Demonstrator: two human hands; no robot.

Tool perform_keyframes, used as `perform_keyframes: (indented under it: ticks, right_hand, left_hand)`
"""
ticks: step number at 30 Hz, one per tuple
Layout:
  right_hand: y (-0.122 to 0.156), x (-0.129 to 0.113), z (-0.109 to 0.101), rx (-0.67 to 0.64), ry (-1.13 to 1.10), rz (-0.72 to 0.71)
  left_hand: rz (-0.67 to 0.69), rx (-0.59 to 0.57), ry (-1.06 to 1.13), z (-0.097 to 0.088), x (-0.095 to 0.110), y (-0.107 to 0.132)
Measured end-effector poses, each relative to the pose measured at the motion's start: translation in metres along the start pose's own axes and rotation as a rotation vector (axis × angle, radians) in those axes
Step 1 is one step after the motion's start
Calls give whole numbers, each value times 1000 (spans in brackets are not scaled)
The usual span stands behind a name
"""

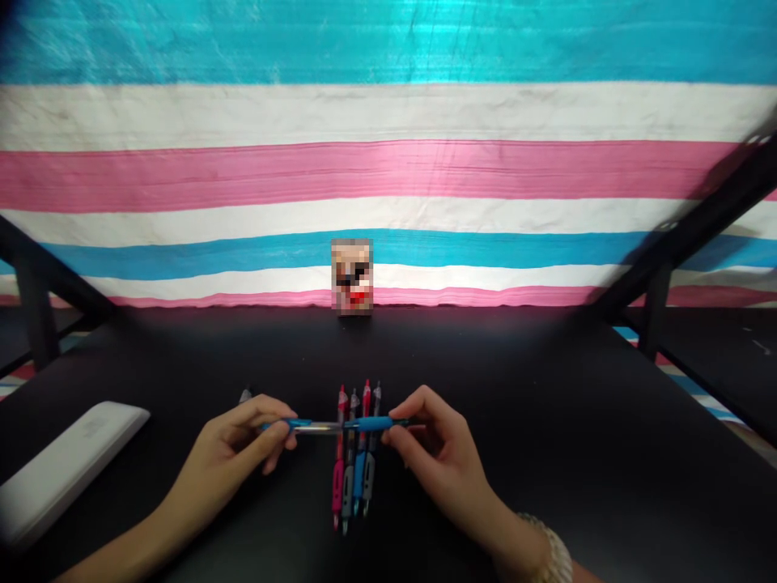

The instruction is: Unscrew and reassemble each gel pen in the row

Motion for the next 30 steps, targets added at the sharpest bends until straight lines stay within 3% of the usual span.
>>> perform_keyframes:
  ticks: [5,13,17,25,30]
  right_hand:
    - [3,-19,7,-7,264,-211]
    - [4,-33,11,-29,530,-325]
    - [7,-33,17,-93,536,-357]
    - [7,-30,17,-23,564,-400]
    - [5,-34,18,-83,582,-394]
  left_hand:
    - [-26,-21,30,3,-2,-1]
    - [-7,-35,16,5,-3,1]
    - [-9,-39,12,5,-1,1]
    - [-39,-3,50,0,-2,-3]
    - [-60,-28,93,3,-6,-3]
Point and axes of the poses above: each hand's wrist, its own y-axis away from the middle knuckle, its own z-axis out of the palm, x = y × z, the point moved 10 cm from there along -y, towards the middle knuckle, and after that the axes turned 3 degrees about y, right-handed, at the moved point
